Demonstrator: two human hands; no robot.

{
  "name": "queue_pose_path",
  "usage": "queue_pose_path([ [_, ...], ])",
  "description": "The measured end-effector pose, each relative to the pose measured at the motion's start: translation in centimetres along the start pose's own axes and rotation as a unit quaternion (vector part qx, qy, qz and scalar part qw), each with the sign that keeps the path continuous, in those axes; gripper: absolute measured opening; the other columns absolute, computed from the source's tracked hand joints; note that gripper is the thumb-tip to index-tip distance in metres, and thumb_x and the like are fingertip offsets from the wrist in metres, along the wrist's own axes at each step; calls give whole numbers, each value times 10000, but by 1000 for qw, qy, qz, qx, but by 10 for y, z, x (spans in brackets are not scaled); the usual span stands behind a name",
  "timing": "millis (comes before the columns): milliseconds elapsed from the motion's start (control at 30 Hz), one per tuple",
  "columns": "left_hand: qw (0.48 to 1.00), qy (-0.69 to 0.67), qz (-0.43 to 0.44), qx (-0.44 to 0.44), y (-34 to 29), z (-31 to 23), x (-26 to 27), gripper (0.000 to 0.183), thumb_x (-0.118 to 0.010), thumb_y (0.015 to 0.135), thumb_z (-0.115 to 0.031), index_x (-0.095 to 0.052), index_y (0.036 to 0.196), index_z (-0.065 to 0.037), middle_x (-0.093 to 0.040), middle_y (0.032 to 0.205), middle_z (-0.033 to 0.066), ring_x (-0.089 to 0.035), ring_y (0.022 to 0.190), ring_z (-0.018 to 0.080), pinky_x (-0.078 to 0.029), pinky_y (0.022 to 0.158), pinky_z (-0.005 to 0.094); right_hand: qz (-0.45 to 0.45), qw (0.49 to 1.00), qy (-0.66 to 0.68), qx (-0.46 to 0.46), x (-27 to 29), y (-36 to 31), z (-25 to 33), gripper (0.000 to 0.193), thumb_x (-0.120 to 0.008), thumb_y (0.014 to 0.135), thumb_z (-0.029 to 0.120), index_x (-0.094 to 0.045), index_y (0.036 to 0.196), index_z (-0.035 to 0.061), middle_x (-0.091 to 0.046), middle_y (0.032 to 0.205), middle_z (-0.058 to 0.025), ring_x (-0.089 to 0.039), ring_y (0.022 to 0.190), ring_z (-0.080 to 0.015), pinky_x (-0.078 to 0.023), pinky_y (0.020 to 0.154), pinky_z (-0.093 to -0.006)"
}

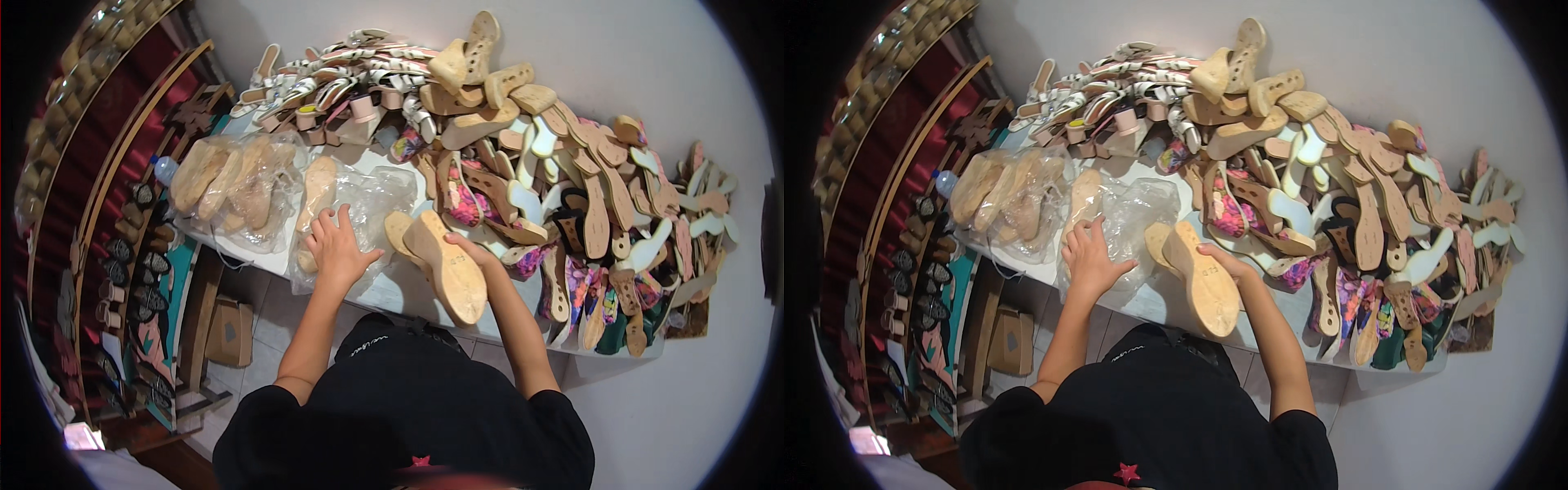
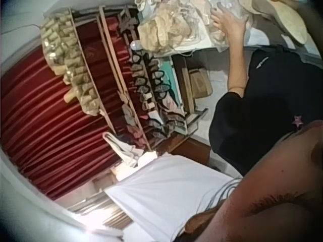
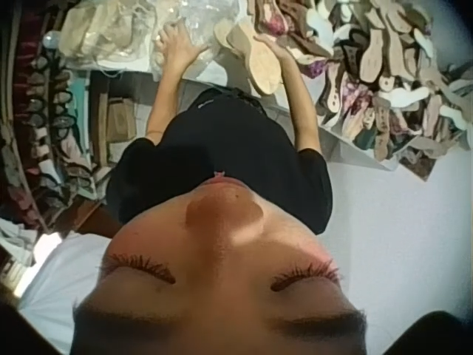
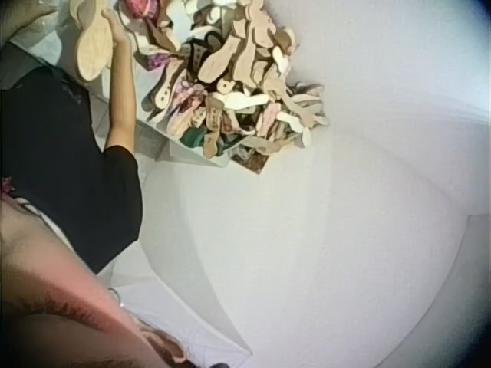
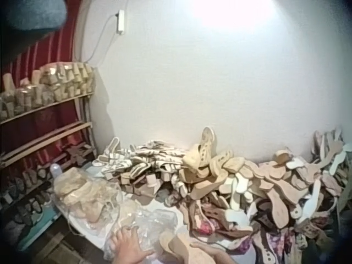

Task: Sorting and packing wooden shoe soles and insoles into plastic bags.

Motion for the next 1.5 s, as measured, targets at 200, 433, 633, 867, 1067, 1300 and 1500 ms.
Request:
queue_pose_path([
  [200, 996, -29, 41, 80, 11, 29, -25, 413, -668, 672, -245, -536, 991, -20, -559, 891, 168, -553, 852, 320, -430, 720, 406, 85, 994, -60, -26, -20, 73, 2, 626, -537, 727, 510, -495, 1083, -4, -603, 913, -130, -612, 733, -192, -505, 660, -299],
  [433, 987, -108, -90, 79, 13, 27, -11, 260, -580, 737, -196, -579, 941, -34, -569, 896, 149, -554, 831, 330, -439, 720, 399, 76, 986, -136, -55, -61, 101, 9, 600, -496, 738, 547, -530, 1022, 19, -607, 862, -91, -603, 706, -173, -494, 634, -293],
  [633, 984, -145, -67, 75, 1, 24, -11, 296, -578, 731, -202, -572, 982, -45, -567, 901, 143, -545, 853, 324, -430, 739, 395, 43, 997, -68, 18, -65, 113, 24, 607, -410, 764, 579, -550, 1002, 38, -604, 915, -94, -604, 765, -194, -492, 677, -312],
  [867, 991, -106, -11, 83, -12, 24, -11, 535, -591, 696, -154, -404, 1194, -102, -463, 1028, 179, -518, 897, 359, -428, 751, 426, 37, 995, 45, 85, -71, 139, 36, 565, -419, 787, 514, -524, 1051, 25, -592, 945, -122, -592, 835, -232, -477, 755, -347],
  [1067, 979, -182, -34, 85, -21, 29, -16, 574, -556, 689, -63, -349, 1225, -71, -449, 1010, 210, -507, 899, 388, -431, 754, 440, 41, 980, 150, 125, -84, 164, 30, 558, -410, 807, 471, -449, 1147, 31, -528, 1086, -146, -536, 968, -268, -442, 831, -383],
  [1300, 975, -216, -38, 44, -24, 22, -3, 531, -540, 685, -20, -376, 1191, -17, -450, 991, 220, -506, 895, 394, -428, 753, 430, 19, 981, 122, 151, -78, 204, -3, 608, -376, 796, 524, -424, 1180, 55, -505, 1118, -150, -511, 1007, -294, -420, 868, -422],
  [1500, 967, -253, 0, 44, -24, 12, -6, 498, -513, 693, -43, -400, 1177, -8, -467, 1016, 209, -485, 946, 383, -405, 802, 411, 26, 986, 80, 144, -106, 220, -5, 668, -355, 778, 560, -392, 1217, 58, -478, 1154, -165, -488, 1038, -316, -402, 890, -431],
])
Point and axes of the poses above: each hand's wrist, its own y-axis towards the middle knuckle, its own x-axis out of the back of the hand, z = x × y, the point moved 1 cm from there along y, towards the middle knuckle
